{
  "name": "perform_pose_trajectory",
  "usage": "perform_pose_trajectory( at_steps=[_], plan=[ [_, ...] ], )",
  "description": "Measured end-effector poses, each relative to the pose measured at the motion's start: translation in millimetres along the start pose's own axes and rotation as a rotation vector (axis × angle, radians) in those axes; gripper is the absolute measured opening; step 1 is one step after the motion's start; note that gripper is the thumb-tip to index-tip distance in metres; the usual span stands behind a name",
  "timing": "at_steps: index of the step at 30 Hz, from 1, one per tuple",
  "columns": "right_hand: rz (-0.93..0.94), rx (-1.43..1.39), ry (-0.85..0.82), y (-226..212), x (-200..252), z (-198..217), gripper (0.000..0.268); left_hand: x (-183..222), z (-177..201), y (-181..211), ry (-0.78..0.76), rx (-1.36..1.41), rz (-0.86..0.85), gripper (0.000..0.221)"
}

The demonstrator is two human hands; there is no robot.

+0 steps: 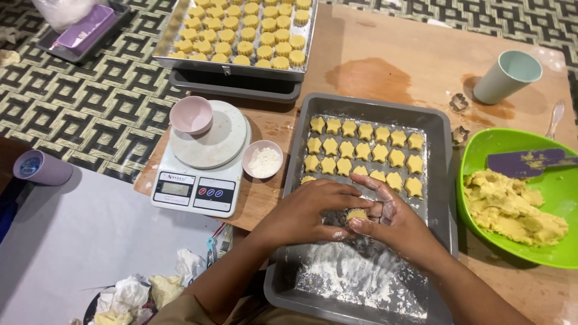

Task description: The person is manually shaping cookie dough into small rounds and using a mold to create fish-shaped cookies, then arranging them on a baking tray.

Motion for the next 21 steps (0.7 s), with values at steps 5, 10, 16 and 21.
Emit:
perform_pose_trajectory(
  at_steps=[5, 10, 16, 21],
  plan=[
    [0.011, 0.036, 0.012, 3.4, -3.0, 1.5, 0.087, 0.7, -6.1, -4.8, -0.03, 0.029, 0.018, 0.066],
    [0.025, 0.104, 0.02, 4.9, -3.8, 1.2, 0.082, -0.5, -5.0, -2.4, -0.021, 0.012, -0.014, 0.061],
    [0.077, 0.335, 0.089, -6.0, 6.9, -2.4, 0.075, 0.2, -3.7, 0.3, -0.034, 0.015, -0.04, 0.059],
    [0.171, 0.347, 0.077, -7.8, 7.9, 7.8, 0.063, 1.4, -0.9, 0.1, -0.014, 0.037, -0.03, 0.064]
  ],
)
Point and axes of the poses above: each hand's wrist, its own x-axis away from the middle knuckle, its own z-axis out of the back of the hand, y = z × x, the point moved 10 cm from there along -x, towards the middle knuckle, and after that the axes turned 14 degrees about -z, right-handed, at the moved point
